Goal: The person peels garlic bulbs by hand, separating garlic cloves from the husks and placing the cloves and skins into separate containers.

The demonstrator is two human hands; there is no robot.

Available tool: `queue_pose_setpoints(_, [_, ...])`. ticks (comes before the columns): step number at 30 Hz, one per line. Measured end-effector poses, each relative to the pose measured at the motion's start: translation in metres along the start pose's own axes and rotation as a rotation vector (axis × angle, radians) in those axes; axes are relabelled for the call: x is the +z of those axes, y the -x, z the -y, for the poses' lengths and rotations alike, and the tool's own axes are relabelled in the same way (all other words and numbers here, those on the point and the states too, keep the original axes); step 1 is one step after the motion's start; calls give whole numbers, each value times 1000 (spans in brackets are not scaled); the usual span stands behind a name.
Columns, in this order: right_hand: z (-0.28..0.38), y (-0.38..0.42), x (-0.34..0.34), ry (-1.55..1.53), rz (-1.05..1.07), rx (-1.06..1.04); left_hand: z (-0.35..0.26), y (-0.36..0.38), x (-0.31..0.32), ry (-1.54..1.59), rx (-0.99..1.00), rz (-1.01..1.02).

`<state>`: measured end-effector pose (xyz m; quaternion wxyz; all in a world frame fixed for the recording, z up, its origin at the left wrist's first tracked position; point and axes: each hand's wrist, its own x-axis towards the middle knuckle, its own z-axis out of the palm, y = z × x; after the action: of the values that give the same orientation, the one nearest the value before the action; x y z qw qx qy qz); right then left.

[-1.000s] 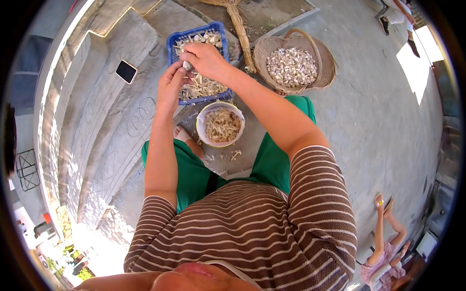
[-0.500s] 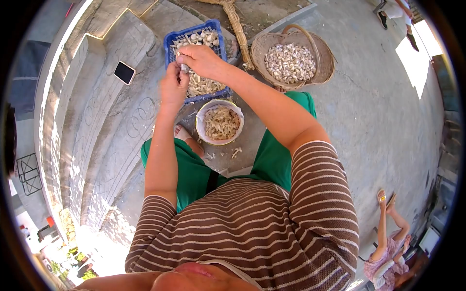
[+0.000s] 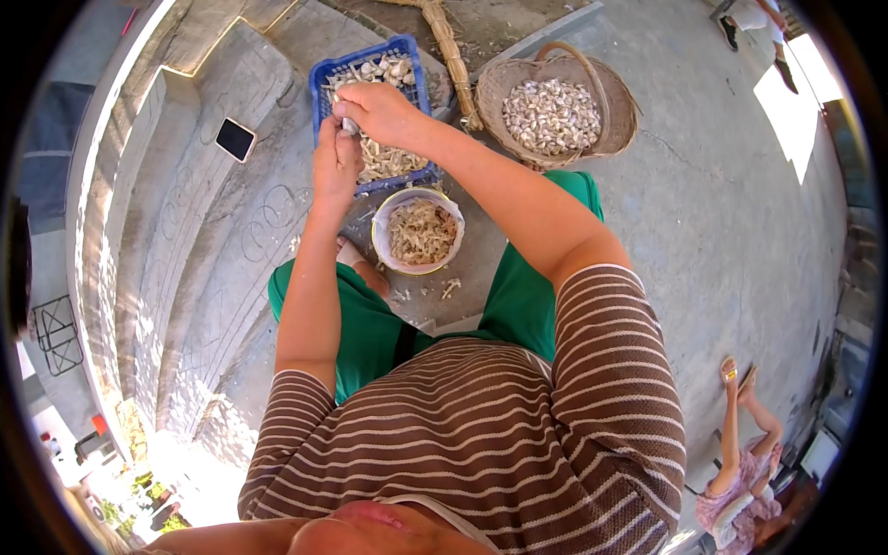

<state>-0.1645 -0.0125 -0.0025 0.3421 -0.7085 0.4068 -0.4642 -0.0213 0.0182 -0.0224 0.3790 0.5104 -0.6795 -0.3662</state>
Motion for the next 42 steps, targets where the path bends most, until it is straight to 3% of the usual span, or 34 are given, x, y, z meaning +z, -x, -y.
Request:
queue_pose_setpoints(1, [-1, -1, -2, 1, -1, 1, -1, 0, 0, 217, -48, 43])
queue_pose_setpoints(5, [-3, -2, -3, -44, 32, 25, -7, -1, -1, 318, -98, 58])
queue_pose_setpoints(13, [-2, 3, 7, 40, -64, 0, 5, -4, 7, -138, 18, -135])
queue_pose_setpoints(20, [0, 4, 9, 102, -89, -3, 5, -4, 9, -104, -41, -119])
queue_pose_setpoints(22, [-1, 5, 10, 106, -92, 0, 0, -2, 10, 181, -142, -62])
queue_pose_setpoints(28, [-1, 6, 14, 127, -103, 0, -17, -1, 12, 456, -311, -82])
queue_pose_setpoints(30, [4, 8, 18, 58, -168, -125, -26, -2, 10, 542, -366, -93])
queue_pose_setpoints(34, [10, 8, 17, 53, -182, -169, -25, -2, 6, 776, -429, -76])
queue_pose_setpoints(42, [-10, -3, 8, -238, -39, 76, -16, -7, -12, 1082, -427, 48])
